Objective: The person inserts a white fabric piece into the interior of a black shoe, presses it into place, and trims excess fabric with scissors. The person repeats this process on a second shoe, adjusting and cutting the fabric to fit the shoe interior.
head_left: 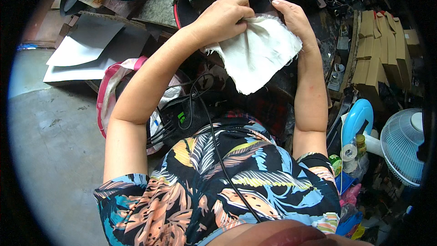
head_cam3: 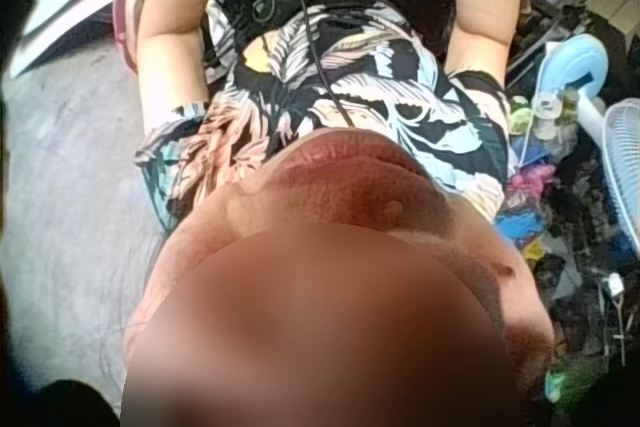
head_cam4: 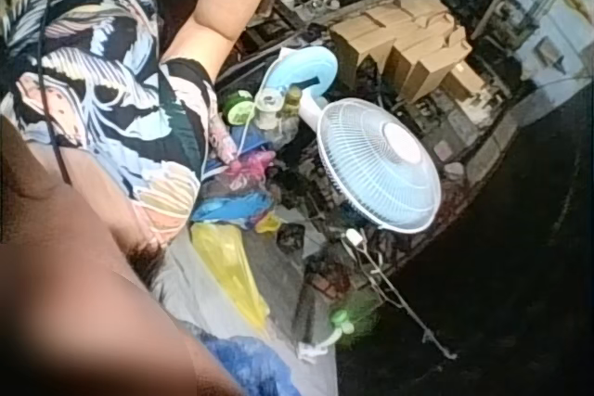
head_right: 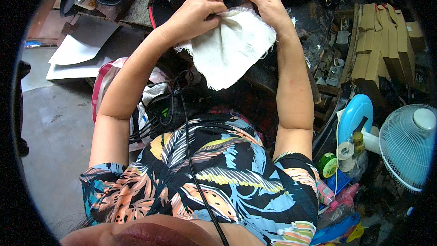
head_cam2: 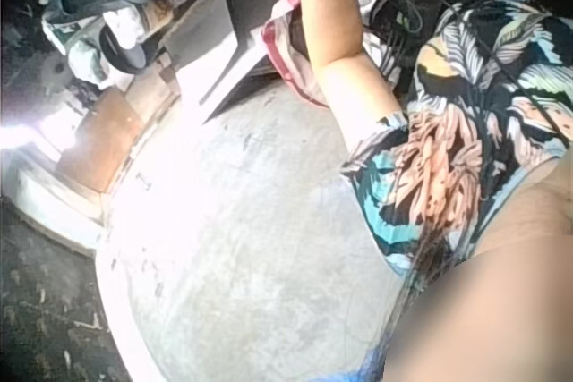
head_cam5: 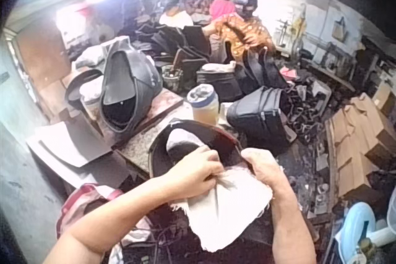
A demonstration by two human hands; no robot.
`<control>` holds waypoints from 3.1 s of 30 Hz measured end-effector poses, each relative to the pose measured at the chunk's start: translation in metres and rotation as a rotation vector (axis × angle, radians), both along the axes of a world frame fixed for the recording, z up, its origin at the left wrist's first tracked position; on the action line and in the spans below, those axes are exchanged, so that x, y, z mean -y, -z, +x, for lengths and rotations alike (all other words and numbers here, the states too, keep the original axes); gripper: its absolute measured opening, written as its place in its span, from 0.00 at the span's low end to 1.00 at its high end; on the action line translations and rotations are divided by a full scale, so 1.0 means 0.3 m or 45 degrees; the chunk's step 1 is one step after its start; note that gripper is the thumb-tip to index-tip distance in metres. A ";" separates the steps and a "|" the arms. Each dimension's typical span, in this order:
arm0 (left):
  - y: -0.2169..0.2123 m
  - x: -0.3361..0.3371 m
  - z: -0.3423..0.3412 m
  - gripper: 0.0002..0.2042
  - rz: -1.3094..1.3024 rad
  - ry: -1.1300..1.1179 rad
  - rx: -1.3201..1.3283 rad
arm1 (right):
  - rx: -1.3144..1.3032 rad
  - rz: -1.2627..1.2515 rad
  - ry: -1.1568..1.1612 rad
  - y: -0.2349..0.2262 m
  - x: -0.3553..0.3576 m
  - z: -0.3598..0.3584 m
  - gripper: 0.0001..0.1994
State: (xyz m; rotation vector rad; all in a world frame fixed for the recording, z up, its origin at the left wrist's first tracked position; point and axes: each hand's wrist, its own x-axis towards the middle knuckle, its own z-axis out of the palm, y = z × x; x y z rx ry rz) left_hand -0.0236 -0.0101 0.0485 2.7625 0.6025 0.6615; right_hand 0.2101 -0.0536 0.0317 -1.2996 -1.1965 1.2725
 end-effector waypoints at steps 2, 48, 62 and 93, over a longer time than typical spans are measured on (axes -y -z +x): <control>-0.004 0.002 -0.020 0.11 0.184 0.111 0.110 | -0.011 0.075 -0.006 -0.001 0.006 -0.010 0.12; 0.086 -0.036 0.009 0.12 -0.427 -0.451 0.289 | 0.938 0.155 -0.153 -0.004 -0.110 -0.094 0.20; 0.083 -0.068 0.011 0.12 -0.112 -0.350 0.055 | 0.833 0.165 -0.256 0.004 -0.122 -0.092 0.14; 0.084 -0.127 0.036 0.15 -0.436 -0.445 0.173 | 1.082 1.086 0.104 -0.111 0.103 -0.215 0.07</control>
